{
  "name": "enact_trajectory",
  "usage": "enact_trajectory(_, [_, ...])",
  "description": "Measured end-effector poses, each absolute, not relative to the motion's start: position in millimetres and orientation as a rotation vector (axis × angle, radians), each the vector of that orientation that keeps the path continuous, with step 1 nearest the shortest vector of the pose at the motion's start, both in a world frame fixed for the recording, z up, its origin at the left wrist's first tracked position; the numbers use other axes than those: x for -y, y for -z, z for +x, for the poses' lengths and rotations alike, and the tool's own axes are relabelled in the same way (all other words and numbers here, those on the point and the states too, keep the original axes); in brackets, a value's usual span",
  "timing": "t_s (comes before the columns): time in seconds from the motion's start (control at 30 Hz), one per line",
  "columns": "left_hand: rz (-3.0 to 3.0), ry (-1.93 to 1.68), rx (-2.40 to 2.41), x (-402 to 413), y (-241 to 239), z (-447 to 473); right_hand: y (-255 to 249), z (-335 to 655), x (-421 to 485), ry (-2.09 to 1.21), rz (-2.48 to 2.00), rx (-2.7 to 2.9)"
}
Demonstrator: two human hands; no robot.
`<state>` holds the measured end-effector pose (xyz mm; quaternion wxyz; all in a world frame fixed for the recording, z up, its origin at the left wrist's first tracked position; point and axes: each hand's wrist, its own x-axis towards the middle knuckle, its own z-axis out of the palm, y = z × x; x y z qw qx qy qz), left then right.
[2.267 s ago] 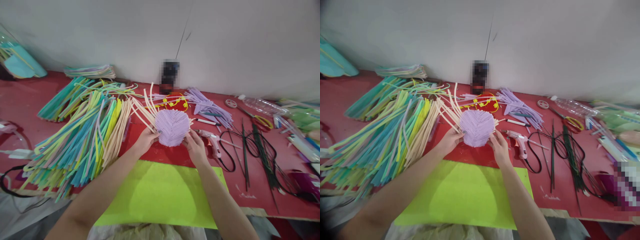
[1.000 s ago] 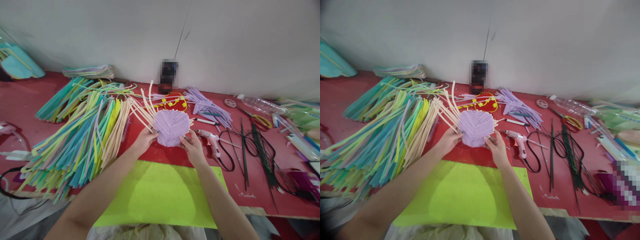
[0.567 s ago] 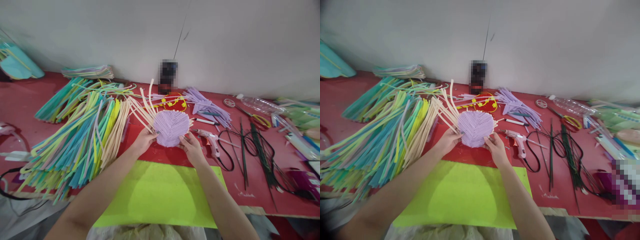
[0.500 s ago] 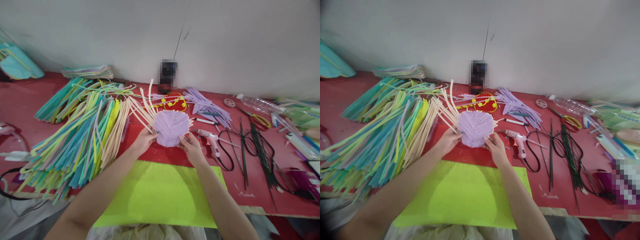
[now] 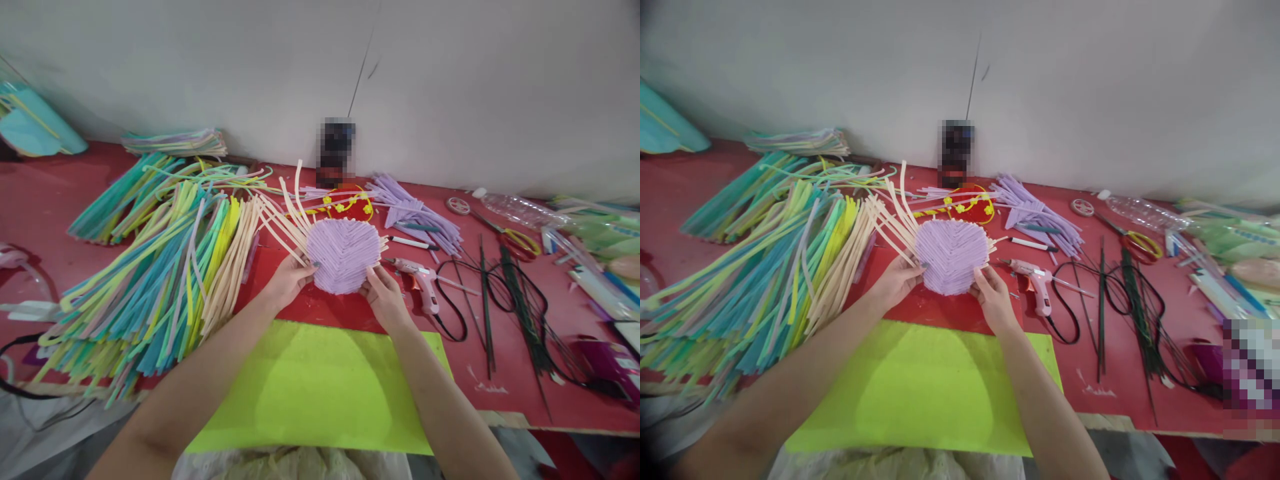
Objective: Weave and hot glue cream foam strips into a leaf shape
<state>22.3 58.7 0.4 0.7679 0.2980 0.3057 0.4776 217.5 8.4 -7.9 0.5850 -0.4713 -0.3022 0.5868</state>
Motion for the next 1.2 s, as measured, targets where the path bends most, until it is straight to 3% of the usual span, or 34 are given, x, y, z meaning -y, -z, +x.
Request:
enact_trajectory(0.8, [0.589,-0.953,-0.827,-55.6,1.8,26.2,-14.1,198.9,-27.5,-1.413,-1.205,0.658])
enact_trajectory(1.2, [0.627,-0.953,-0.856,-53.9,0.7,26.1,-0.7,197.1,-26.0,-1.424,-1.142,0.599])
